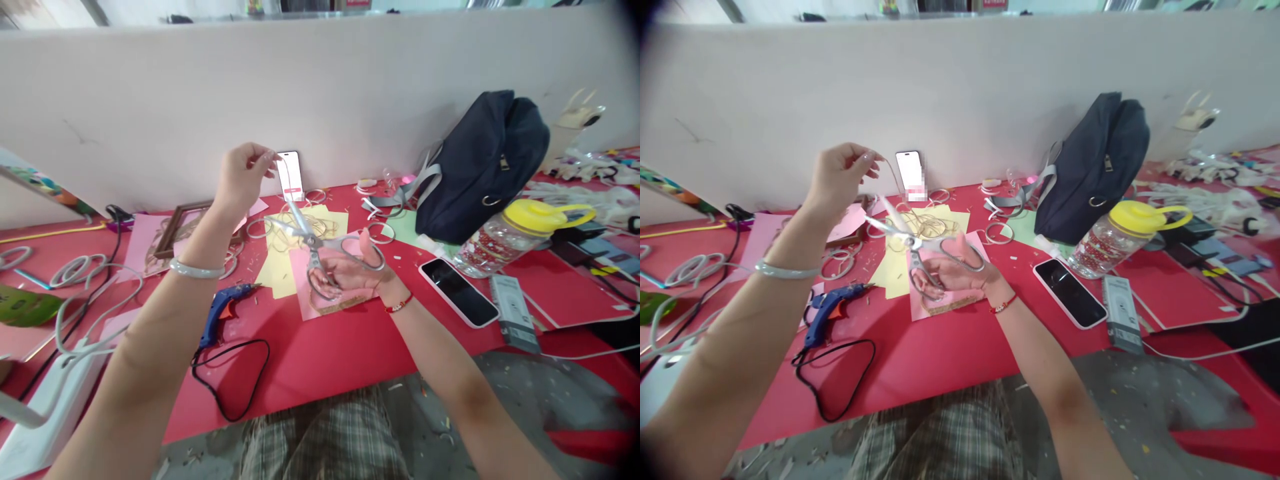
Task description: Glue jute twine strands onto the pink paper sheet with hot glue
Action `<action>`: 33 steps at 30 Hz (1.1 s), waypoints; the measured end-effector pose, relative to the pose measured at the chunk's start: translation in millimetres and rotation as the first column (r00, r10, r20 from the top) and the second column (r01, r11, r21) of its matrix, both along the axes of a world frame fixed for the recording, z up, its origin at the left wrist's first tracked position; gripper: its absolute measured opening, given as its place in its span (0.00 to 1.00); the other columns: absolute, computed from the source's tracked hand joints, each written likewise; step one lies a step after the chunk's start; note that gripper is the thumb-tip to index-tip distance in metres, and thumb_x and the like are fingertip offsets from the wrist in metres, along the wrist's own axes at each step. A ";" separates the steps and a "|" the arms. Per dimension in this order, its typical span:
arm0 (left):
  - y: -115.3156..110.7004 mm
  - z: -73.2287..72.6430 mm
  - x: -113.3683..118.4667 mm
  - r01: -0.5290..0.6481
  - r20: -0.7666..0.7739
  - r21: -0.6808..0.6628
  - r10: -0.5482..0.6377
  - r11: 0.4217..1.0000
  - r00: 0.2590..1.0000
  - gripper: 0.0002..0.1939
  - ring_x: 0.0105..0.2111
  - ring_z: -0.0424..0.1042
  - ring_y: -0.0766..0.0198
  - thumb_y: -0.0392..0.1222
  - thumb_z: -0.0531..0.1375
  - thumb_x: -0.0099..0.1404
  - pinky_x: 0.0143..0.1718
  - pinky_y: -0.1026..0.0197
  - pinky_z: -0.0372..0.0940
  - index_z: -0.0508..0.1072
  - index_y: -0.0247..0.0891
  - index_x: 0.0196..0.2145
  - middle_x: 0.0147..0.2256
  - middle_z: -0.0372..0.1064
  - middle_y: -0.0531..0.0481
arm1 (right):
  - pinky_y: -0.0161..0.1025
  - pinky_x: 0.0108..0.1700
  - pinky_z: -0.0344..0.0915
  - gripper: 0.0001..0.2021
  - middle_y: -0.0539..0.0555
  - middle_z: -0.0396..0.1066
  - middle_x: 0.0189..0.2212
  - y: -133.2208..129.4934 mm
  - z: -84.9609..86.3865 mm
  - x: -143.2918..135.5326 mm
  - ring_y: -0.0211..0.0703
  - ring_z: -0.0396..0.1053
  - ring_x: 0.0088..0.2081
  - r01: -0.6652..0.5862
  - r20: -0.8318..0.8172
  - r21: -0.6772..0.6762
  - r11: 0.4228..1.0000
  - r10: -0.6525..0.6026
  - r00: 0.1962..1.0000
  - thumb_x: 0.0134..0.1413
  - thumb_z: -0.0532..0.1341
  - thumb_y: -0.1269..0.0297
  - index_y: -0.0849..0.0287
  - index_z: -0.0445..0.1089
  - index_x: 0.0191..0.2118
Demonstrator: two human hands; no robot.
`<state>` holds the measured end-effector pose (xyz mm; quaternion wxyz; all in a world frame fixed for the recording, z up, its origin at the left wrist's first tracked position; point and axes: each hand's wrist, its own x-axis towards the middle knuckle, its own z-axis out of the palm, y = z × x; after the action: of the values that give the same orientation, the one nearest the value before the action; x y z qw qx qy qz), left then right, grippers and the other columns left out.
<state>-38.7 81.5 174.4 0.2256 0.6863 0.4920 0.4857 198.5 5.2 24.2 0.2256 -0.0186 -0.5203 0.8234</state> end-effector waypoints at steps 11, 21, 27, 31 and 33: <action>-5.1 -15.6 14.9 0.098 0.065 -0.009 -0.098 0.995 0.993 0.07 0.35 0.72 0.64 0.37 0.63 0.74 0.40 0.55 0.64 0.77 0.43 0.35 0.33 0.77 0.52 | 0.39 0.31 0.60 0.45 0.51 0.62 0.31 5.4 4.2 -28.3 0.41 0.53 0.28 0.172 -0.052 -0.308 0.936 -0.197 0.979 0.50 0.43 0.12 0.55 0.65 0.39; -20.5 -19.8 16.5 0.164 0.036 -0.005 -0.163 0.986 0.986 0.11 0.34 0.77 0.62 0.35 0.63 0.75 0.42 0.57 0.71 0.76 0.42 0.32 0.32 0.77 0.49 | 0.38 0.26 0.57 0.32 0.47 0.54 0.24 9.6 4.0 -32.2 0.39 0.46 0.23 0.269 -0.024 -0.318 0.909 -0.292 0.956 0.72 0.40 0.32 0.53 0.60 0.32; -15.6 -22.6 8.7 0.101 0.050 -0.031 -0.100 0.994 0.994 0.07 0.33 0.74 0.62 0.40 0.64 0.73 0.39 0.55 0.70 0.78 0.43 0.34 0.32 0.77 0.50 | 0.40 0.24 0.59 0.30 0.47 0.55 0.21 15.1 -5.7 -32.7 0.40 0.49 0.21 0.249 -0.013 -0.275 0.929 -0.262 0.965 0.69 0.46 0.30 0.51 0.60 0.30; -11.4 -22.4 -2.6 0.095 0.097 -0.028 -0.092 0.995 0.991 0.14 0.32 0.70 0.63 0.56 0.70 0.67 0.36 0.54 0.66 0.77 0.44 0.35 0.29 0.73 0.52 | 0.39 0.22 0.57 0.28 0.46 0.54 0.21 19.1 -9.9 -34.7 0.39 0.47 0.20 0.240 -0.054 -0.333 0.912 -0.272 0.961 0.70 0.46 0.33 0.51 0.58 0.30; -8.7 -23.0 -8.9 0.092 0.082 -0.043 -0.088 0.995 0.993 0.26 0.34 0.68 0.63 0.69 0.73 0.58 0.34 0.54 0.63 0.76 0.45 0.35 0.29 0.72 0.52 | 0.38 0.21 0.57 0.27 0.47 0.54 0.21 20.1 -11.1 -35.0 0.40 0.48 0.20 0.255 -0.064 -0.356 0.899 -0.296 0.953 0.70 0.46 0.35 0.51 0.58 0.30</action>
<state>-47.7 72.7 151.4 0.2827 0.6824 0.4624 0.4905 163.5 25.3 13.2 0.3630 -0.0831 -0.3465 0.8610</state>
